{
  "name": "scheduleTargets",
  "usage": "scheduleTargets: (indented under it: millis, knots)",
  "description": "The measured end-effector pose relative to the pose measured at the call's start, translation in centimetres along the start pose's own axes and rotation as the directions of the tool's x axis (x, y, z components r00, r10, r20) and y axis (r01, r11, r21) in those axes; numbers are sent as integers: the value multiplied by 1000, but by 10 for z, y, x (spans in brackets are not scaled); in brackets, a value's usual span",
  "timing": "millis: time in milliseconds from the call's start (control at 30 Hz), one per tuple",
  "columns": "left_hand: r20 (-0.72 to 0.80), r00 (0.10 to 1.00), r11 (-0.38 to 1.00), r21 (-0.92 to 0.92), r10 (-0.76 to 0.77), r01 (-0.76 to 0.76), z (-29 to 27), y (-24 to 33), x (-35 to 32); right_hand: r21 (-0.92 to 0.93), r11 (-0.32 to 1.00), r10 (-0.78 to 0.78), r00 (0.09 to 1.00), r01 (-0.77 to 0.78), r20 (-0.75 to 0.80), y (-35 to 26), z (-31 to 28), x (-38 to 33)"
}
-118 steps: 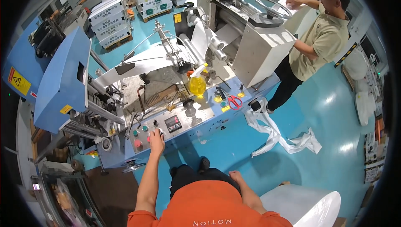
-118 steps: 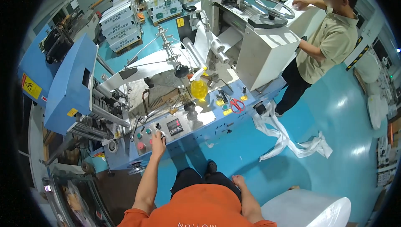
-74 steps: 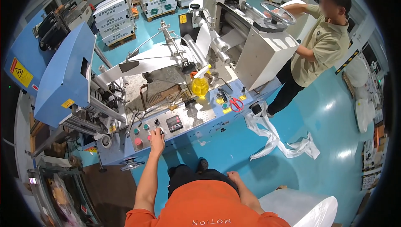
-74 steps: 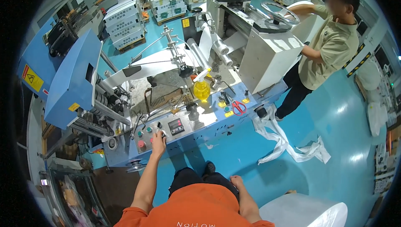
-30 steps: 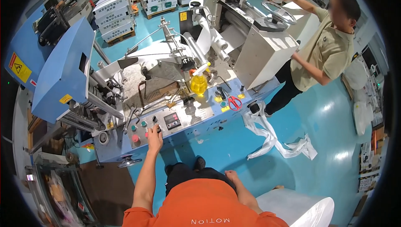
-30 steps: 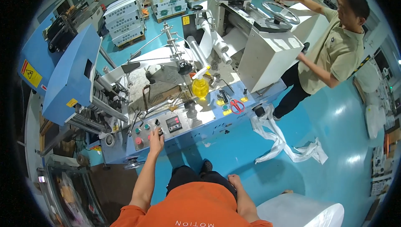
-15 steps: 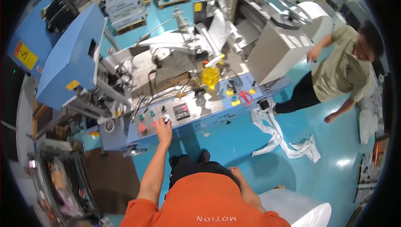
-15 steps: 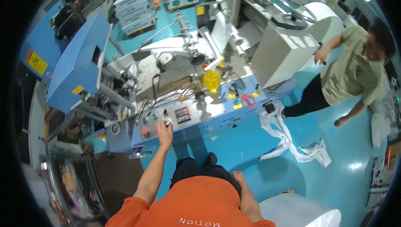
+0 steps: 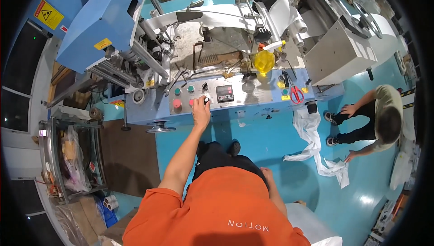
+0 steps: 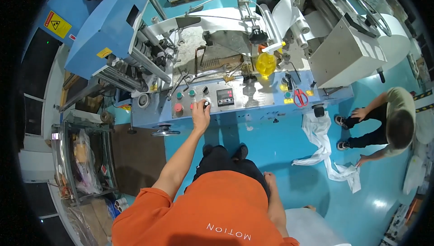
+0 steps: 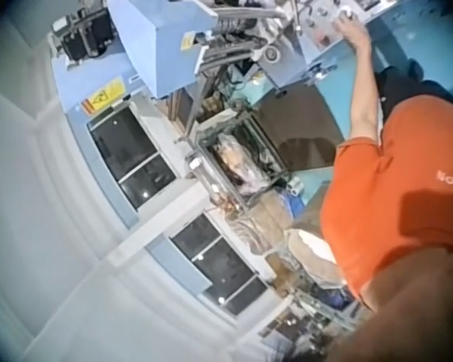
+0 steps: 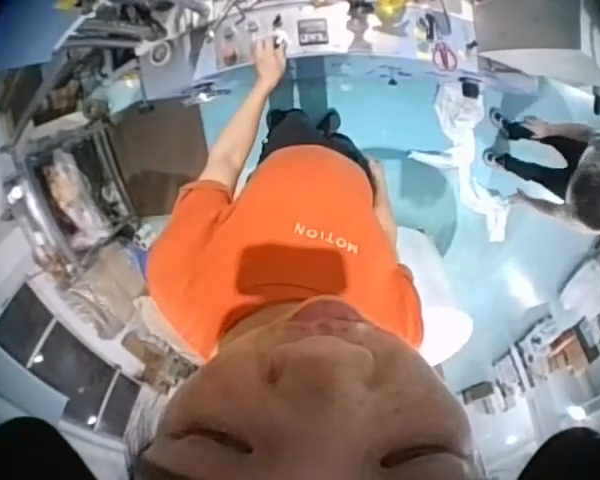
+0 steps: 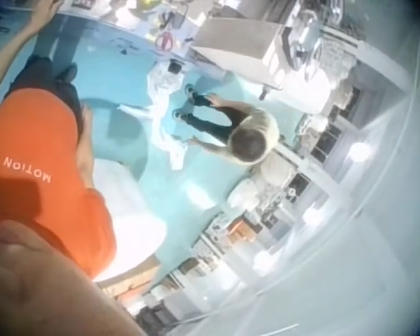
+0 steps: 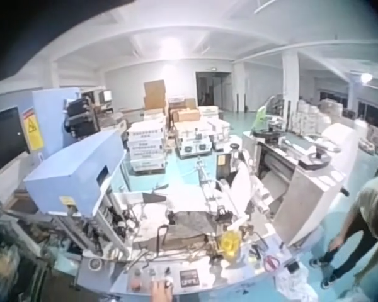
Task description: Collect stacks of paper products from a machine and place them onto a conveyor belt for packaging.
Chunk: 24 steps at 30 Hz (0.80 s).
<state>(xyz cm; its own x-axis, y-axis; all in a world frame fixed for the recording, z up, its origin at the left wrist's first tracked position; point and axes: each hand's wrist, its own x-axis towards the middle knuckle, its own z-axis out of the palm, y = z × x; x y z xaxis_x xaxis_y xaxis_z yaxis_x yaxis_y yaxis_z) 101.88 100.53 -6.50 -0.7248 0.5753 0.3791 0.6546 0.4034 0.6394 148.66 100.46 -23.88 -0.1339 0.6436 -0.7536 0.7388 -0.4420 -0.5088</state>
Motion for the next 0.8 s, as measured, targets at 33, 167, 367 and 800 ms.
scheduleTargets:
  millis: [33, 167, 367, 800]
  knots:
    - [3, 1000, 1000, -2, -1, 1, 0, 1, 0, -1, 1000, 3, 1000, -3, -2, 2, 0, 0]
    - [25, 1000, 1000, -20, 18, -18, -3, 5, 1, 15, 1000, 11, 1000, -12, 17, -1, -2, 2]
    - [72, 997, 1000, -5, -16, 16, -10, 10, 1, -1, 1000, -9, 1000, 9, 6, -10, -2, 2]
    - [-36, 998, 998, 38, -52, 53, 4, 3, 1, 22, 1000, -2, 1000, 2, 8, -23, -9, -13]
